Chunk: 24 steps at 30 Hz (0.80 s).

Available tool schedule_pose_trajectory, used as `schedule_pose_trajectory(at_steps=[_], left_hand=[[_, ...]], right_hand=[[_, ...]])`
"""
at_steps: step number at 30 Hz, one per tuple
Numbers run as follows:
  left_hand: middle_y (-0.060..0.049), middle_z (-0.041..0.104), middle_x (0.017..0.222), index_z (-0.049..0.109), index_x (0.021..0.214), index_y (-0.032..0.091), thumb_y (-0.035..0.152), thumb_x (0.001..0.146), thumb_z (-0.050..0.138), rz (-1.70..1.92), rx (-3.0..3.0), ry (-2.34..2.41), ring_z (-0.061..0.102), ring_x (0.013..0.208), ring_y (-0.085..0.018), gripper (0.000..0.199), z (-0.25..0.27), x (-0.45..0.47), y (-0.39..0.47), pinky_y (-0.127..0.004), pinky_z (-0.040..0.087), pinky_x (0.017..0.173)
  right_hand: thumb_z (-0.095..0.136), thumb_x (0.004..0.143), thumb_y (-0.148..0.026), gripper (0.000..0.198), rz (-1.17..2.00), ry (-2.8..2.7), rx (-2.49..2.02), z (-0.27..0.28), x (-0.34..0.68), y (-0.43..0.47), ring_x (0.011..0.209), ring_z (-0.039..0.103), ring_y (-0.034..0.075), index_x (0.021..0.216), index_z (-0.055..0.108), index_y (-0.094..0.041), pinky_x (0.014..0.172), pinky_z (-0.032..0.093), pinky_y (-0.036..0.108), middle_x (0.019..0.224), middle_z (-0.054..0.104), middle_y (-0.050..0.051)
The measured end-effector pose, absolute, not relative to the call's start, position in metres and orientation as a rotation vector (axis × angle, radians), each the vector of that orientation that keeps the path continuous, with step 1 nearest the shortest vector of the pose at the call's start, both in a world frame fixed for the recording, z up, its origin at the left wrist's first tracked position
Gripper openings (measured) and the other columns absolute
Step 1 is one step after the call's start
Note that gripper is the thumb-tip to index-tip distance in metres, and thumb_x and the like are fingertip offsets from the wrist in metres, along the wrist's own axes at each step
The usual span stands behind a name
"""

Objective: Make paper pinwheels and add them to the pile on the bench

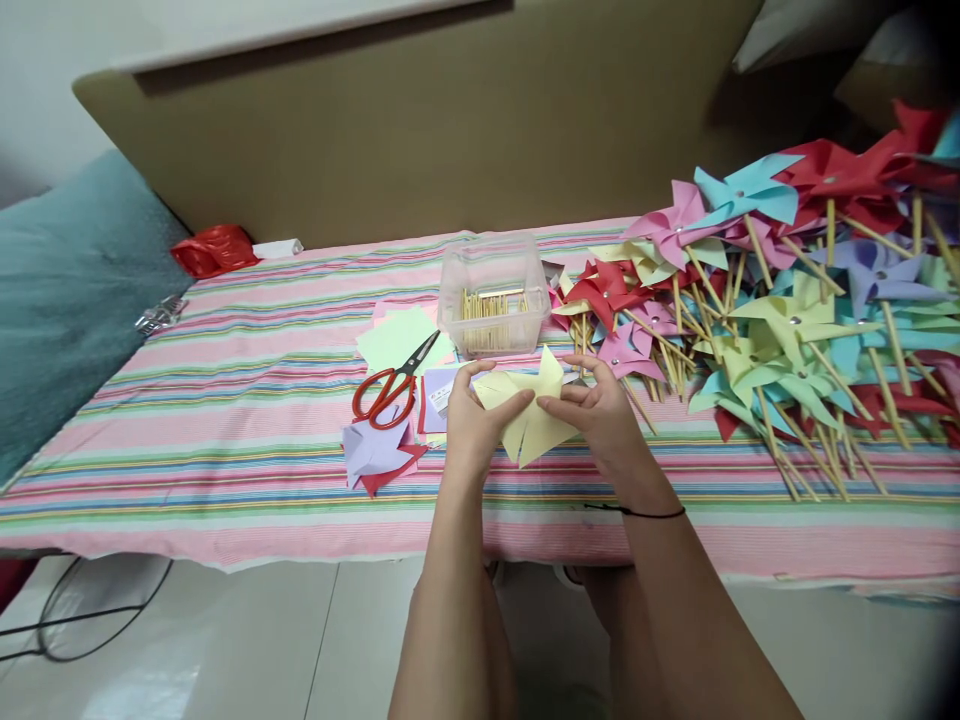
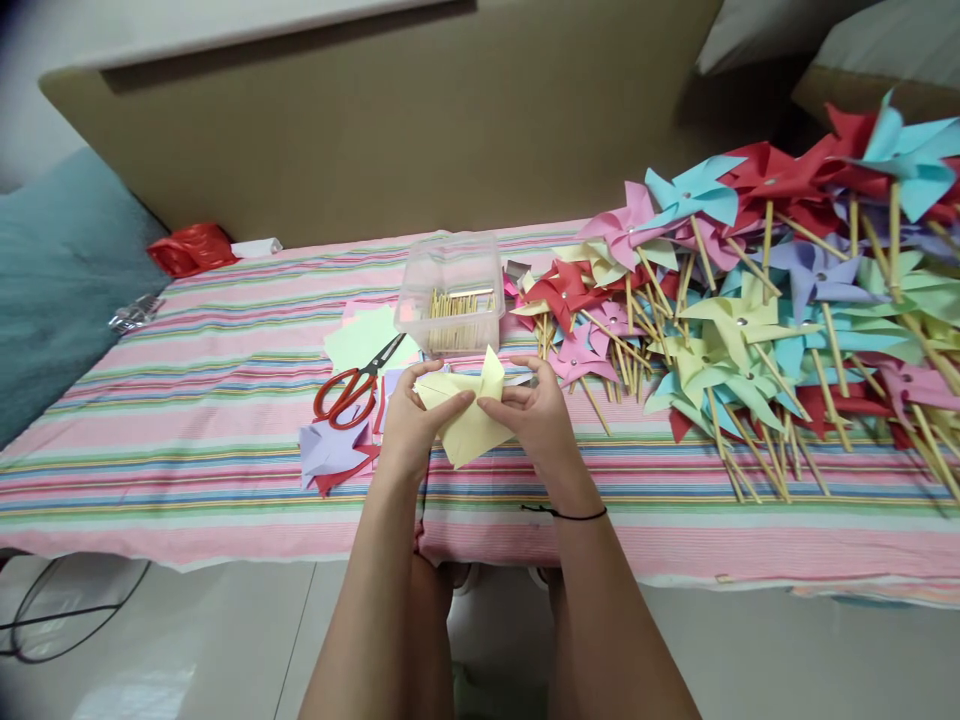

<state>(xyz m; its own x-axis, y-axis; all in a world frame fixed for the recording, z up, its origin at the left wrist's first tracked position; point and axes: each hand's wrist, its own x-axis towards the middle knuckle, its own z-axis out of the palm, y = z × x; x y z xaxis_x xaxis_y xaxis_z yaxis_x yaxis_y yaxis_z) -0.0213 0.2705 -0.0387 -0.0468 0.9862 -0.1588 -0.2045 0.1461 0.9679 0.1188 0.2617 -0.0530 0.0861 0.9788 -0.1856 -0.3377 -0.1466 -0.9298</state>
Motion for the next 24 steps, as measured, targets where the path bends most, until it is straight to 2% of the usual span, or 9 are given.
schedule_pose_trajectory(at_steps=[7, 14, 24], left_hand=[[0.001, 0.066, 0.069, 0.049, 0.103, 0.021, 0.024, 0.056, 0.082, 1.226, 0.938, 1.192, 0.062, 0.059, -0.016, 0.058, -0.0411, -0.0227, 0.2711, -0.027, 0.048, 0.056], [0.0, 0.067, 0.073, 0.046, 0.107, 0.021, 0.025, 0.061, 0.08, 1.206, 0.935, 1.178, 0.063, 0.06, -0.016, 0.058, -0.0382, -0.0221, 0.2693, -0.028, 0.05, 0.057], [0.0, 0.066, 0.073, 0.043, 0.108, 0.022, 0.026, 0.058, 0.081, 1.222, 0.989, 1.211, 0.064, 0.063, -0.018, 0.063, -0.0473, -0.0253, 0.275, -0.028, 0.05, 0.058]], right_hand=[[0.085, 0.055, -0.031, 0.077, 1.4, -0.849, -1.088, -0.0568, 0.1183, 0.2618, 0.063, 0.071, 0.022, 0.118, 0.041, -0.025, 0.057, 0.056, 0.032, 0.074, 0.076, 0.0], [0.086, 0.051, -0.03, 0.08, 1.376, -0.819, -1.124, -0.0561, 0.118, 0.2622, 0.059, 0.069, 0.02, 0.117, 0.041, -0.024, 0.056, 0.054, 0.029, 0.068, 0.074, -0.001], [0.086, 0.052, -0.029, 0.082, 1.346, -0.851, -1.166, -0.0555, 0.1203, 0.2618, 0.059, 0.069, 0.021, 0.12, 0.042, -0.023, 0.055, 0.055, 0.03, 0.065, 0.073, -0.001]])
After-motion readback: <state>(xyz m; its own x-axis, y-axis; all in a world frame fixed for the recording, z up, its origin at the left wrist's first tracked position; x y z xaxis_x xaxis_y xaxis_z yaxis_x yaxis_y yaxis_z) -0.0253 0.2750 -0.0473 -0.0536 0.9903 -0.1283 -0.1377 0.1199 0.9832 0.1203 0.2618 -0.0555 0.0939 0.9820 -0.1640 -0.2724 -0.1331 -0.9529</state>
